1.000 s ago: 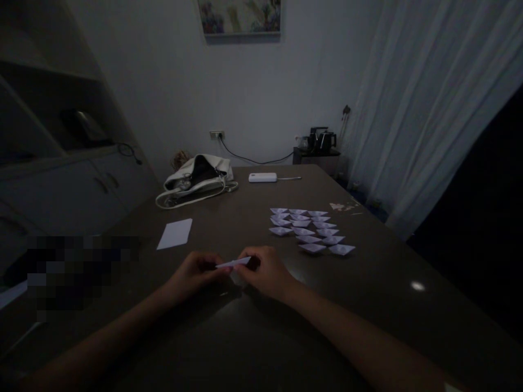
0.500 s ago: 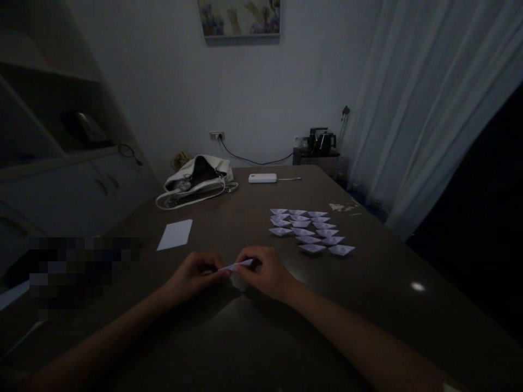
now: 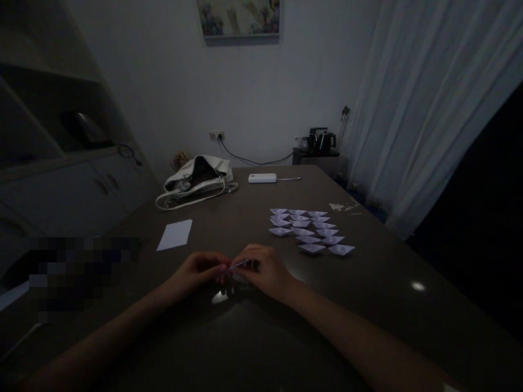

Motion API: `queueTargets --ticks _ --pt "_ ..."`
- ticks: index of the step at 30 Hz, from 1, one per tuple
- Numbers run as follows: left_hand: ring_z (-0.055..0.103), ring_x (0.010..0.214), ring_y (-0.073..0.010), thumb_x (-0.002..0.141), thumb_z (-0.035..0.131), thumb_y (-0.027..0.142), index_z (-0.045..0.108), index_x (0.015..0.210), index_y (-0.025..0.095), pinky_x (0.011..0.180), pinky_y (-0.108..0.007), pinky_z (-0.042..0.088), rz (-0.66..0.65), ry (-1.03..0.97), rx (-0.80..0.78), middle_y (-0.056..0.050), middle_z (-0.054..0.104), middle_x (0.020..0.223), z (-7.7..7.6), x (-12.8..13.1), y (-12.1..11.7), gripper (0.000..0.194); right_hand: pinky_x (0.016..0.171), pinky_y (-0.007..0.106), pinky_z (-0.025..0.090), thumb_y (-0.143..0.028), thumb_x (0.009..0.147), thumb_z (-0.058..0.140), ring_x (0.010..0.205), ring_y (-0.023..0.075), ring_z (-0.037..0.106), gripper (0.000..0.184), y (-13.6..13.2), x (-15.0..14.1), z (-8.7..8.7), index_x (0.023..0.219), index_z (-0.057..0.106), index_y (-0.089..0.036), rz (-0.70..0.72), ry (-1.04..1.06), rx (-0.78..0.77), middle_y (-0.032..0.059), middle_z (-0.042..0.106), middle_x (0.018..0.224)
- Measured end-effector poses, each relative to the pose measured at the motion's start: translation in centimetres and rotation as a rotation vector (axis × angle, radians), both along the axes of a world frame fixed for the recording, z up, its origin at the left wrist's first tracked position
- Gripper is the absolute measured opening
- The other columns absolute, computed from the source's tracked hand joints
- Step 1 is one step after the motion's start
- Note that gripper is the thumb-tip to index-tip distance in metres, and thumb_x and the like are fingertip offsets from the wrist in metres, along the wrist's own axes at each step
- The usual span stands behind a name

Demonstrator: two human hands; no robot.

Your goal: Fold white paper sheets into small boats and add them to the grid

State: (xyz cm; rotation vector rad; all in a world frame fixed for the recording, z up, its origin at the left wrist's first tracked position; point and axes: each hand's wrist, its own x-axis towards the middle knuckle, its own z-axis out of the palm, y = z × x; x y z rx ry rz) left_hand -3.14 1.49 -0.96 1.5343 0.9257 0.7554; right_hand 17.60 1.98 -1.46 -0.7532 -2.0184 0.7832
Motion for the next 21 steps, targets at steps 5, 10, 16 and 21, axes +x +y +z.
queueTargets --ticks 5,10,16,21 --pt "0.058 0.064 -0.0122 0.075 0.069 0.032 0.070 0.095 0.011 0.063 -0.023 0.043 0.003 0.015 -0.030 -0.003 0.068 0.071 0.19 0.13 -0.05 0.029 0.060 0.023 0.045 -0.029 0.079 0.068 0.068 0.0120 0.059 0.015 -0.13 0.01 0.15 0.088 0.070 -0.019 -0.020 0.009 -0.101 0.0020 0.066 0.079" --pt "0.058 0.063 -0.0121 0.073 0.071 0.030 0.071 0.090 0.012 0.063 -0.024 0.044 0.022 0.010 -0.031 -0.003 0.069 0.072 0.27 0.29 -0.07 0.026 0.063 0.025 0.047 -0.034 0.076 0.070 0.070 0.0140 0.062 0.023 0.03 -0.16 -0.10 0.093 0.067 -0.018 -0.019 0.076 -0.223 0.0028 0.069 0.078" --pt "0.061 0.066 -0.0125 0.074 0.071 0.029 0.069 0.090 0.012 0.066 -0.024 0.047 0.018 -0.013 -0.040 -0.004 0.069 0.074 0.10 0.31 -0.01 0.024 0.063 0.026 0.047 -0.036 0.076 0.069 0.070 0.0143 0.062 0.026 0.19 -0.24 -0.34 0.093 0.068 -0.016 -0.024 0.066 -0.301 0.0044 0.069 0.079" --pt "0.062 0.066 -0.0126 0.073 0.072 0.028 0.068 0.090 0.011 0.067 -0.026 0.049 0.031 -0.025 -0.041 -0.003 0.069 0.073 -0.06 0.37 0.06 0.024 0.061 0.025 0.046 -0.039 0.076 0.069 0.069 0.0140 0.061 0.027 0.28 -0.21 -0.43 0.089 0.069 -0.016 -0.017 0.031 -0.308 0.0042 0.068 0.078"
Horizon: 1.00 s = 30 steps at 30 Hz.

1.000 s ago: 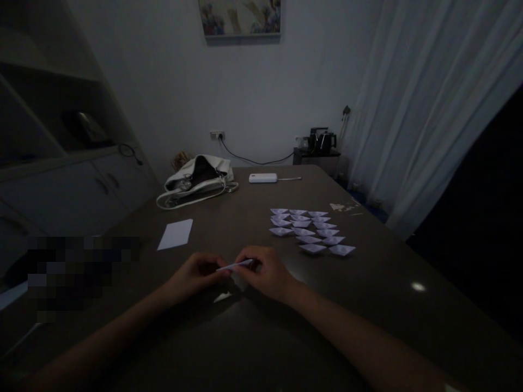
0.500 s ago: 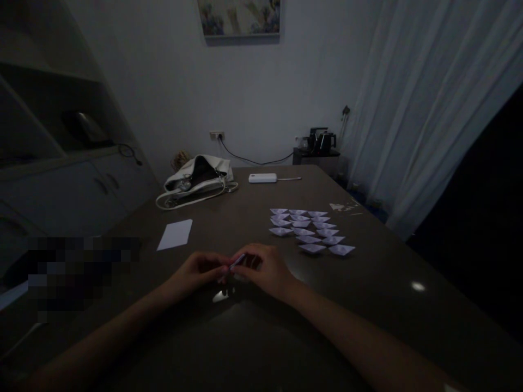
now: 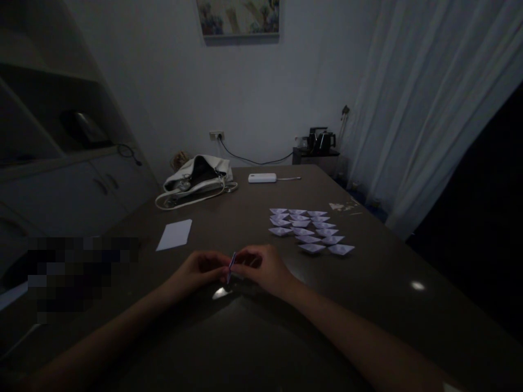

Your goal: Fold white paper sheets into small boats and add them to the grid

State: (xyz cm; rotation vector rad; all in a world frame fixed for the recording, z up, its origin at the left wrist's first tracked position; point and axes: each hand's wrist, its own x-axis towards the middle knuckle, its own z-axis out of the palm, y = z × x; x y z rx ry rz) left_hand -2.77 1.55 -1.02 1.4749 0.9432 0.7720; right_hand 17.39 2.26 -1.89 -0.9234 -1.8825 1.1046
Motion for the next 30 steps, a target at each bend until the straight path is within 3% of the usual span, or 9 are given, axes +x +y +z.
queueTargets --ticks 17,30 --pt "0.064 0.067 -0.0137 0.069 0.075 0.032 0.064 0.087 0.011 0.067 -0.027 0.049 0.014 -0.017 -0.033 -0.003 0.069 0.073 -0.11 0.02 0.10 0.029 0.057 0.023 0.042 -0.041 0.074 0.070 0.064 0.0123 0.057 0.028 -0.25 -0.17 0.07 0.085 0.068 -0.016 -0.025 0.001 -0.036 0.0027 0.066 0.073" --pt "0.056 0.070 -0.0132 0.077 0.064 0.031 0.059 0.083 0.014 0.069 -0.026 0.042 -0.052 0.030 -0.037 0.000 0.061 0.075 0.59 0.09 -0.30 0.019 0.065 0.024 0.045 -0.035 0.078 0.067 0.072 0.0125 0.058 0.021 -0.37 -0.16 0.05 0.086 0.062 -0.016 0.122 0.107 -0.128 0.0013 0.061 0.079"
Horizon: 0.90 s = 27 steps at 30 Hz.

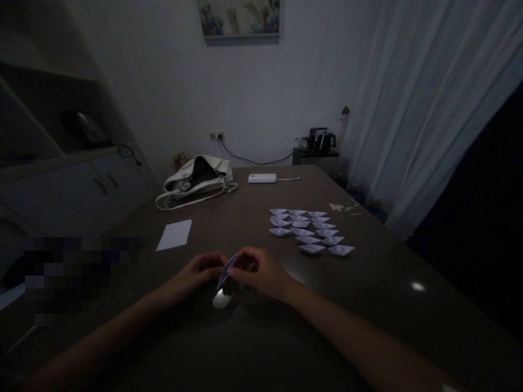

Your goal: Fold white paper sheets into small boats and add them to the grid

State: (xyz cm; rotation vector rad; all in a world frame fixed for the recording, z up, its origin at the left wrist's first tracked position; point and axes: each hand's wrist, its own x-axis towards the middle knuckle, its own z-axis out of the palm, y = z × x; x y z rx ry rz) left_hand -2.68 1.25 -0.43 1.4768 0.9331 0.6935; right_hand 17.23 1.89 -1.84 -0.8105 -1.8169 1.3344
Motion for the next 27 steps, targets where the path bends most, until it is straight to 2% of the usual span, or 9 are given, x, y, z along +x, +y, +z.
queueTargets --ticks 9,15,19,22,27 --pt "0.046 0.062 -0.0104 0.073 0.063 0.032 0.056 0.081 0.013 0.060 -0.022 0.035 -0.045 -0.035 -0.087 0.002 0.053 0.069 -0.52 -0.01 0.04 0.022 0.066 0.023 0.043 -0.037 0.077 0.069 0.072 0.0115 0.056 0.025 0.26 -0.21 -0.69 0.085 0.061 -0.015 0.076 0.053 -0.051 0.0001 0.059 0.078" --pt "0.047 0.064 -0.0121 0.074 0.059 0.032 0.057 0.081 0.013 0.062 -0.023 0.036 -0.062 -0.044 -0.100 0.001 0.053 0.069 -0.16 0.03 -0.25 0.020 0.066 0.024 0.042 -0.038 0.077 0.067 0.072 0.0120 0.055 0.024 0.17 -0.30 -0.47 0.085 0.060 -0.016 0.083 0.080 -0.064 0.0004 0.058 0.078" --pt "0.048 0.068 -0.0137 0.077 0.056 0.032 0.058 0.086 0.014 0.064 -0.024 0.038 -0.022 -0.014 -0.111 0.001 0.054 0.071 -0.11 -0.07 -0.48 0.020 0.065 0.024 0.041 -0.038 0.076 0.067 0.070 0.0116 0.053 0.024 0.11 -0.39 -0.32 0.084 0.060 -0.016 0.074 0.089 -0.052 0.0000 0.058 0.077" --pt "0.048 0.069 -0.0134 0.078 0.055 0.031 0.059 0.085 0.014 0.066 -0.025 0.038 0.017 -0.007 -0.082 0.002 0.052 0.070 -0.23 -0.08 -0.57 0.019 0.065 0.024 0.041 -0.038 0.076 0.067 0.068 0.0108 0.052 0.024 0.18 -0.39 -0.37 0.082 0.060 -0.015 0.065 0.093 -0.039 -0.0011 0.056 0.074" --pt "0.047 0.067 -0.0125 0.080 0.058 0.039 0.058 0.087 0.013 0.065 -0.024 0.038 -0.049 -0.003 -0.006 0.001 0.053 0.073 -0.22 0.12 -0.42 0.027 0.065 0.024 0.041 -0.036 0.077 0.067 0.068 0.0108 0.052 0.023 0.31 -0.22 -0.59 0.084 0.061 -0.015 0.054 0.079 -0.050 -0.0005 0.057 0.076"
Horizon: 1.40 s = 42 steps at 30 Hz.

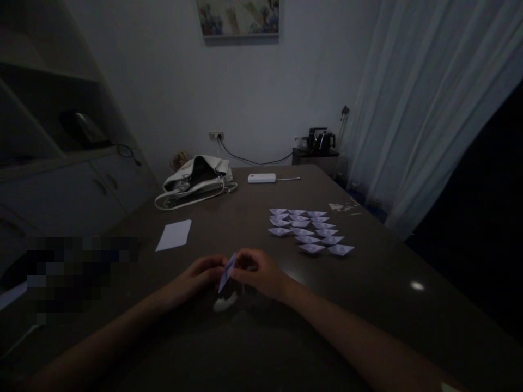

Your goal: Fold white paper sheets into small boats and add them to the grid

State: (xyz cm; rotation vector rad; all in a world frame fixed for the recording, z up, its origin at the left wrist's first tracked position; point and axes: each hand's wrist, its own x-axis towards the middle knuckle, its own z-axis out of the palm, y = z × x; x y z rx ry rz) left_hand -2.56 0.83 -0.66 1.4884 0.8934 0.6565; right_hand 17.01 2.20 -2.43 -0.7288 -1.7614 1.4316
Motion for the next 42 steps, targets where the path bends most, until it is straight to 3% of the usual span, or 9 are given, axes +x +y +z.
queueTargets --ticks 8,13,26,35,42 --pt "0.047 0.067 -0.0125 0.081 0.060 0.044 0.055 0.085 0.013 0.064 -0.025 0.038 -0.013 -0.006 0.075 0.000 0.053 0.073 -0.9 -0.2 0.6 0.031 0.067 0.025 0.043 -0.036 0.072 0.073 0.068 0.0105 0.054 0.026 -0.2 -0.3 -0.2 0.084 0.062 -0.016 -0.010 0.025 -0.088 -0.0010 0.058 0.076" --pt "0.047 0.062 -0.0112 0.077 0.064 0.044 0.055 0.083 0.013 0.061 -0.024 0.037 -0.028 -0.026 0.040 0.001 0.053 0.071 -1.0 -0.1 0.7 0.033 0.074 0.027 0.044 -0.035 0.070 0.075 0.076 0.0130 0.058 0.029 -0.1 -0.3 -0.1 0.086 0.063 -0.015 -0.001 0.018 -0.149 0.0014 0.062 0.081" --pt "0.047 0.064 -0.0125 0.078 0.060 0.033 0.058 0.082 0.013 0.064 -0.025 0.037 -0.036 -0.211 -0.147 0.001 0.051 0.070 -1.8 -0.3 0.8 0.021 0.061 0.023 0.040 -0.042 0.069 0.074 0.071 0.0124 0.055 0.034 -0.4 -0.4 0.6 0.083 0.060 -0.015 0.056 0.018 -0.146 0.0018 0.061 0.079" --pt "0.047 0.064 -0.0123 0.077 0.062 0.038 0.057 0.080 0.013 0.064 -0.025 0.037 -0.011 -0.213 -0.143 0.000 0.051 0.069 -1.6 -0.1 0.7 0.025 0.051 0.021 0.035 -0.044 0.068 0.073 0.059 0.0083 0.048 0.034 -0.5 -0.3 0.7 0.083 0.059 -0.016 0.047 0.044 -0.206 -0.0013 0.057 0.072" --pt "0.045 0.061 -0.0103 0.081 0.061 0.043 0.060 0.081 0.012 0.060 -0.022 0.034 -0.005 -0.077 -0.042 0.001 0.052 0.067 -0.8 -0.2 0.5 0.031 0.049 0.020 0.035 -0.042 0.069 0.073 0.057 0.0077 0.048 0.034 -0.1 -0.1 0.4 0.085 0.061 -0.015 0.011 0.068 -0.232 -0.0008 0.058 0.073"
